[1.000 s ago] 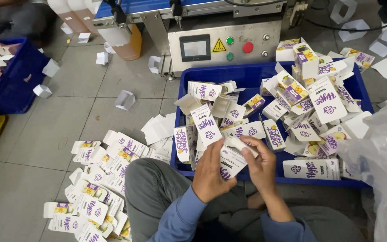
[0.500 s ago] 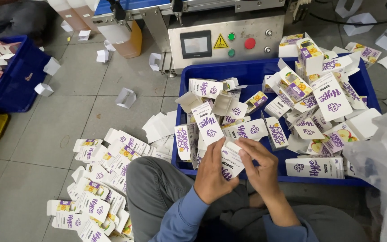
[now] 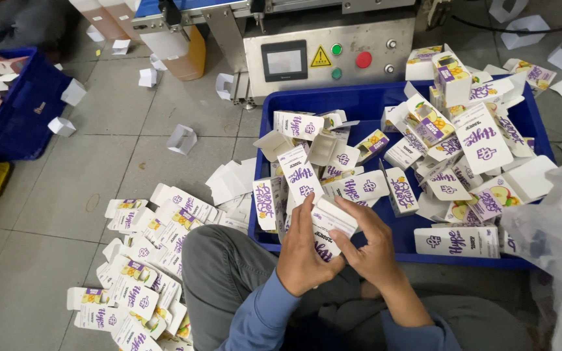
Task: Folding flat cardboard product box templates into their final shape and placing them in a storage bin.
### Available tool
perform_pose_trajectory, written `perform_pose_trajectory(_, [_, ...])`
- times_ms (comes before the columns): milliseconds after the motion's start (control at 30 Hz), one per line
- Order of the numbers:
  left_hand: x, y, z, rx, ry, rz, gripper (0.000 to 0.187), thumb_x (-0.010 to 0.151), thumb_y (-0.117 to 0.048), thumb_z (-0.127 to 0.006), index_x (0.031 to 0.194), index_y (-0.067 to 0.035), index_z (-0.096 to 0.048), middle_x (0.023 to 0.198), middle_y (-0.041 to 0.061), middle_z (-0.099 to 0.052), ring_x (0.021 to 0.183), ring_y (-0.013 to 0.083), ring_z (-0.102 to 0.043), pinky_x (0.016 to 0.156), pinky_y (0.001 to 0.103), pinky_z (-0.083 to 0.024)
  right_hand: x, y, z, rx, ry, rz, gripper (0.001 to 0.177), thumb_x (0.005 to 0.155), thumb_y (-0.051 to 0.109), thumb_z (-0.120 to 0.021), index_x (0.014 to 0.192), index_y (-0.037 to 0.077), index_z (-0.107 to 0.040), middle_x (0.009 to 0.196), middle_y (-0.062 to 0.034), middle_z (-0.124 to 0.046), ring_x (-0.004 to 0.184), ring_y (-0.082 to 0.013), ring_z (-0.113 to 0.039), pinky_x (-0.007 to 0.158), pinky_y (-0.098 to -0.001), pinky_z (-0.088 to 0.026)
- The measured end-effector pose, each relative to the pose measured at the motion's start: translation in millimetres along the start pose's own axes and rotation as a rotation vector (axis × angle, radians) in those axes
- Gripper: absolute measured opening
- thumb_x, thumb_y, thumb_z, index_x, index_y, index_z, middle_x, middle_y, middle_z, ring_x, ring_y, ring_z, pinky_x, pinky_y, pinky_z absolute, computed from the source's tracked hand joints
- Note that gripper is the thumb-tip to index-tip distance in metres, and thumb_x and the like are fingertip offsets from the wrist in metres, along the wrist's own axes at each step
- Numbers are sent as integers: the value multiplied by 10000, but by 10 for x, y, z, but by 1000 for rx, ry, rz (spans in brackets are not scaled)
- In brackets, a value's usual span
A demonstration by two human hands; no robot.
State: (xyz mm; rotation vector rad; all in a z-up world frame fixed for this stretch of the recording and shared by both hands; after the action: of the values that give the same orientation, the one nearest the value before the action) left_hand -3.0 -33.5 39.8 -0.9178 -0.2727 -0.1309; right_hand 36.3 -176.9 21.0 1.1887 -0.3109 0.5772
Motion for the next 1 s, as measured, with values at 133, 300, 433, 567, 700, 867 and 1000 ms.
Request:
perform_pose_trajectory(133, [4,-48,-4,-7,5,58,1028,611,-142,-709,1516,47,-259,1281,267,-523,1008,427,-657,799,478,-595,-24,-22,-18,73,-49,-32,477,788,23,-775,1248,19,-649,1289,-156,-700,1140,-271,-721,965,-347,-592])
perform_pose_trajectory(300, [-16,-72,8,-13,1,64,1051,622,-144,-730,1528,51,-234,1294,286,-533,1060,443,-652,856,498,-579,-71,-59,-79,82,-86,2,353,757,9,-807,1099,34,-722,1235,-123,-731,1139,-254,-703,993,-359,-575])
perform_pose_trajectory(433, [-8,-80,3,16,-18,33,1014,676,-163,-753,1525,60,-245,1315,289,-523,1099,439,-640,892,491,-564,-65,-29,-80,81,-56,-28,454,783,19,-777,1220,39,-653,1259,-115,-698,1128,-246,-690,990,-355,-559])
perform_pose_trajectory(567, [-42,8,-46,3,43,110,1096,593,-131,-777,1533,37,-239,1315,257,-517,1104,424,-632,898,461,-568,-60,-101,-76,121,-18,-103,301,793,19,-772,1090,25,-725,1234,-105,-721,1111,-231,-720,970,-335,-577])
perform_pose_trajectory(700, [-52,259,-207,-35,90,128,1138,591,-161,-821,1530,66,-220,1370,307,-503,1169,446,-602,959,485,-540,-66,-510,-42,92,98,-211,306,785,73,-784,1088,37,-760,1315,-126,-682,1126,-242,-695,962,-346,-582])
perform_pose_trajectory(867, [-90,374,-102,-165,29,40,1115,751,-297,-882,1584,55,-230,1374,401,-501,1134,590,-603,933,670,-507,-75,-1184,235,328,-354,-716,462,936,34,-681,1380,42,-554,1347,-178,-545,1224,-333,-556,1032,-480,-501])
perform_pose_trajectory(1000, [-140,800,297,-120,-149,-17,838,803,-235,-857,1510,-16,-463,1351,307,-558,1149,536,-616,950,608,-527,-391,-2106,402,910,-529,-919,304,988,348,-681,1260,305,-553,1275,69,-605,1167,-157,-655,970,-346,-625])
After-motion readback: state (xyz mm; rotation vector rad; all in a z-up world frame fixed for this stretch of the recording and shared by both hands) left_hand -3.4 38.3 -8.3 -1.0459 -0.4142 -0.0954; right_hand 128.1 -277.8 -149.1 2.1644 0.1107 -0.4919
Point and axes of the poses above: each hand's wrist, its own x-axis towards the middle knuckle, its own z-axis out of the back of the hand, y = z × x, the point moved 2 cm from there along x, towards the middle knuckle
